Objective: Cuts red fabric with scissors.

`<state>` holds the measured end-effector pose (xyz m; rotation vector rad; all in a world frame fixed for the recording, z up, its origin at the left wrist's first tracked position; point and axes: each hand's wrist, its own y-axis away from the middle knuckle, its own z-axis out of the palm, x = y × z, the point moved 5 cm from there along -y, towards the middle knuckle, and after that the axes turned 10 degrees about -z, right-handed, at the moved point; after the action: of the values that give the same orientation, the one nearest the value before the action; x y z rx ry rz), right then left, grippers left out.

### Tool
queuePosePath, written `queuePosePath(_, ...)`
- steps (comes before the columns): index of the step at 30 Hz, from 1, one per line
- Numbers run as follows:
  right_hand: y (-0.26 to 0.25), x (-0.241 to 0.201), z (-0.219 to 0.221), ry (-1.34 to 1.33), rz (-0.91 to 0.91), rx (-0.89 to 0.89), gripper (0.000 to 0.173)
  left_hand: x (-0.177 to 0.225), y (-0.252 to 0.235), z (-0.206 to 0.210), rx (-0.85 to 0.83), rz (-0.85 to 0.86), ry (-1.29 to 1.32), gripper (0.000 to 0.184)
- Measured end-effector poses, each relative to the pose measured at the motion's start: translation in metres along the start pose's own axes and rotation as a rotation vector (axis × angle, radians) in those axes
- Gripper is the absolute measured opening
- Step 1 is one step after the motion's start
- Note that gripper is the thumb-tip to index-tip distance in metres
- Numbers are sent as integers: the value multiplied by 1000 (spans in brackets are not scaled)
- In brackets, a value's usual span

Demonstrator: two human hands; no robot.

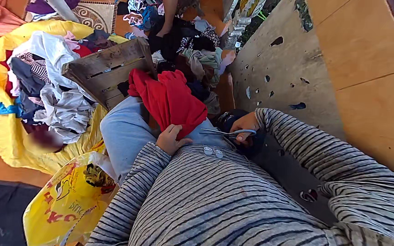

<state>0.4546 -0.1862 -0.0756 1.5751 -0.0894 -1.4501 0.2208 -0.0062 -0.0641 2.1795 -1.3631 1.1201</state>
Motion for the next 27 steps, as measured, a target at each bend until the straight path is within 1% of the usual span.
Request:
queuePosePath(1, -4, 0, 0, -70, -40, 4, 39, -1, 0, 1, 15, 18, -5, 39)
queuePosePath(3, -10, -13, 5, -89, -42, 47, 36, 3, 2, 3, 57, 195, -27, 25)
queuePosePath(4, -14, -19, 6, -75, -36, 77, 35, 7, 4, 2, 70, 283, -38, 22)
queuePosePath(6, -22, -31, 7, -19, -21, 101, 31, 12, 8, -1, 122, 404, -80, 20)
queuePosePath(9, -31, -52, 8, 48, -32, 91, 25, 17, 12, -6, 160, 507, -105, 19)
queuePosePath(10, -33, -59, 10, 50, -32, 109, 24, 18, 13, -8, 169, 526, -104, 19)
queuePosePath(13, -30, -76, 17, 30, 5, 238, 26, 17, 17, -12, 202, 556, -104, 19)
queuePosePath(14, -33, -72, 14, 19, -11, 238, 26, 17, 18, -13, 210, 564, -103, 19)
queuePosePath(16, -41, -63, 4, 25, -68, 167, 25, 16, 19, -14, 222, 571, -102, 20)
queuePosePath(17, -43, -62, 2, 24, -77, 168, 25, 16, 20, -14, 225, 573, -100, 20)
queuePosePath(19, -44, -61, 2, -15, -55, 226, 25, 16, 20, -15, 229, 576, -91, 20)
queuePosePath(23, -47, -66, -7, 76, -120, 125, 26, 16, 21, -15, 237, 577, -88, 20)
queuePosePath(27, -44, -70, -6, 173, -90, 136, 25, 15, 22, -15, 241, 578, -70, 20)
